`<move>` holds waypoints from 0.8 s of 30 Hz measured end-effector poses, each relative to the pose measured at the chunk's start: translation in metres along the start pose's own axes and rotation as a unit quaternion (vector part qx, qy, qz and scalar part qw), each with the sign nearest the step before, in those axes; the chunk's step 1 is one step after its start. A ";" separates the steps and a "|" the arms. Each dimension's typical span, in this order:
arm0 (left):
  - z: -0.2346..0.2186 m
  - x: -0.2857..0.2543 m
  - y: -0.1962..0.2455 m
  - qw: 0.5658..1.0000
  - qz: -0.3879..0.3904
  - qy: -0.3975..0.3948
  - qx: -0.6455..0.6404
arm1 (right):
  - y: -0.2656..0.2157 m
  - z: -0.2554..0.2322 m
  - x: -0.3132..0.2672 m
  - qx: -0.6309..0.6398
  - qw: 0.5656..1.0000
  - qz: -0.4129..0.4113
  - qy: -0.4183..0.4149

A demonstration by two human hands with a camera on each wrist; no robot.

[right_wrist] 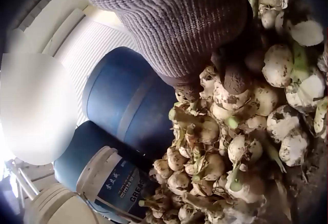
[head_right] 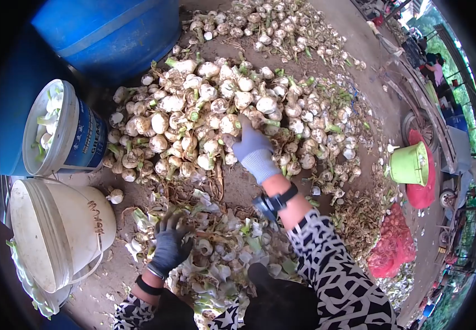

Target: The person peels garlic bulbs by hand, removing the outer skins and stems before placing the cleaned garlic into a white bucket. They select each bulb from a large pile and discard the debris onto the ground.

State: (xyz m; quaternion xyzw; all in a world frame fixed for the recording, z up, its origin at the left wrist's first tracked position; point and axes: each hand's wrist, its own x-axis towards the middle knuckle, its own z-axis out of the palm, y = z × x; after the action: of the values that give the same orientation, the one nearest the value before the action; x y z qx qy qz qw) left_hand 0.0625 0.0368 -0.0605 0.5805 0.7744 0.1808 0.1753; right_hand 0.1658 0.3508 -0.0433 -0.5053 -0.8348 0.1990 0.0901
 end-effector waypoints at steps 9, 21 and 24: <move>-0.071 0.073 0.018 0.877 -0.013 0.103 -0.469 | -0.047 -0.016 -0.045 0.560 0.767 -0.039 -0.309; -0.080 0.051 0.033 0.945 0.054 0.264 -0.183 | -0.084 -0.023 -0.102 0.430 0.869 -0.117 -0.216; -0.070 0.043 0.027 0.948 0.036 0.251 -0.192 | -0.081 -0.013 -0.108 0.522 0.818 -0.107 -0.218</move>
State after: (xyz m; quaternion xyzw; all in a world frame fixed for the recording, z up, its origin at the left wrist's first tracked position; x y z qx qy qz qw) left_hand 0.0399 0.0801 0.0111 0.4991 0.7224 0.4724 0.0772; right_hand 0.1565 0.2255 0.0086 -0.2332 -0.6523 0.6991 0.1771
